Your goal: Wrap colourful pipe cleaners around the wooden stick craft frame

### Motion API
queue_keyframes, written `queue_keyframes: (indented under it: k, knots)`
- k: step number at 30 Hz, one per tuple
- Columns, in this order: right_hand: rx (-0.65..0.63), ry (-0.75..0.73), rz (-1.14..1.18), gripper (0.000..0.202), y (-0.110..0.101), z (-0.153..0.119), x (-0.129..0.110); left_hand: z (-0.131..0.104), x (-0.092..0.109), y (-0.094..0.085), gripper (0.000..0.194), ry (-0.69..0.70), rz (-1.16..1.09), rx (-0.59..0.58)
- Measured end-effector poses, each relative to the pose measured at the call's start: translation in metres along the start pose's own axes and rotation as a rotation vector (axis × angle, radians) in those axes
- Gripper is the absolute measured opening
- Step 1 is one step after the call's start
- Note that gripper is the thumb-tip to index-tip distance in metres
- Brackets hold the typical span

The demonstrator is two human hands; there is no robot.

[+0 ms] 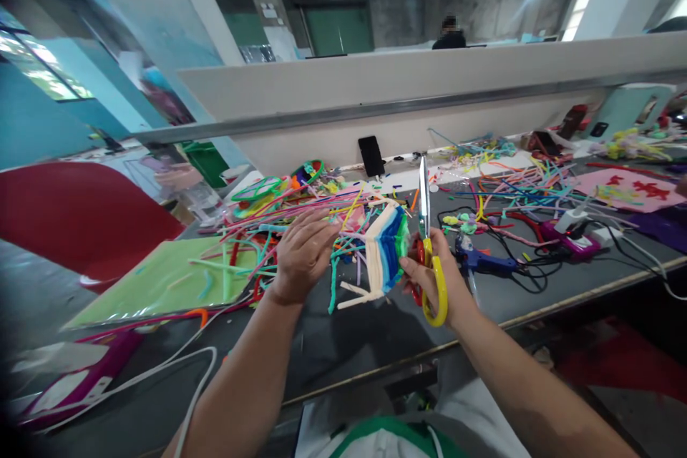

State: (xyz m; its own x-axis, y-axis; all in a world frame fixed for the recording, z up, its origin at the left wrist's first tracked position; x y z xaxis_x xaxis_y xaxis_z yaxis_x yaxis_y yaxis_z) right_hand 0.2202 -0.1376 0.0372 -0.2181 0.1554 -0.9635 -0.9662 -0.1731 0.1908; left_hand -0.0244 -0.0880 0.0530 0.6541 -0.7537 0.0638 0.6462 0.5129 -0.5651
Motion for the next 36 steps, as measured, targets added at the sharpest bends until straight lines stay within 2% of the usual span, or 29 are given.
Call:
queue_keyframes:
  k: [5,8,14,16,18,20,23,25,27,31,34,36]
  knots:
    - [0.148,-0.004,0.036,0.047,0.008,0.001,0.005,0.003,0.003,0.004,0.035,0.026,0.145,0.027]
    - [0.199,-0.038,0.076,0.048,0.009,0.003,0.01,0.005,0.01,0.006,0.044,0.008,0.223,0.105]
    - [0.294,-0.121,0.19,0.045,0.008,0.011,0.015,-0.005,0.023,0.016,0.051,0.076,0.191,0.24]
    - [0.325,-0.157,0.222,0.044,0.008,0.014,0.016,-0.009,0.023,0.021,0.045,0.092,0.112,0.215]
    - [0.34,-0.182,0.249,0.045,0.008,0.017,0.018,-0.01,0.022,0.028,0.036,0.081,-0.035,0.096]
    - [0.335,-0.185,0.269,0.046,0.009,0.019,0.021,-0.008,0.021,0.036,0.025,-0.033,-0.234,-0.044]
    - [0.302,-0.175,0.292,0.045,0.013,0.019,0.025,-0.003,0.022,0.048,0.016,-0.388,-0.624,-0.165]
    - [0.266,-0.164,0.326,0.044,0.019,0.019,0.028,-0.002,0.026,0.055,0.026,-0.586,-0.97,-0.237]
    - [0.221,-0.154,0.397,0.046,0.027,0.019,0.032,-0.005,0.029,0.058,0.037,-0.725,-1.281,-0.276]
    - [0.123,-0.122,0.54,0.05,0.043,0.02,0.04,-0.012,0.032,0.058,0.049,-0.902,-1.571,-0.272]
    - [0.085,-0.073,0.565,0.049,0.051,0.021,0.041,-0.012,0.034,0.057,0.059,-0.938,-1.703,-0.314]
    - [0.073,-0.054,0.572,0.049,0.054,0.023,0.04,-0.009,0.036,0.055,0.061,-0.953,-1.76,-0.289]
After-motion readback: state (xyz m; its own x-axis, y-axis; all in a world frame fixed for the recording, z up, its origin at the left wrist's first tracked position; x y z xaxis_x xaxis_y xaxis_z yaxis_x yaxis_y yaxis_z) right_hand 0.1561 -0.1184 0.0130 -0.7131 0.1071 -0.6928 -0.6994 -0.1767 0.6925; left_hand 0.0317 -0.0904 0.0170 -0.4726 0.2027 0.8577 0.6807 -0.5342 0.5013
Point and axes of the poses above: each hand's wrist, its own z-axis towards the middle knuckle, its own y-axis out of the palm, x = y × z, the point moved 1 cm from there along z, towards the middle knuckle, and after that the axes turned 5 degrees about -x, right-handed, at the moved point
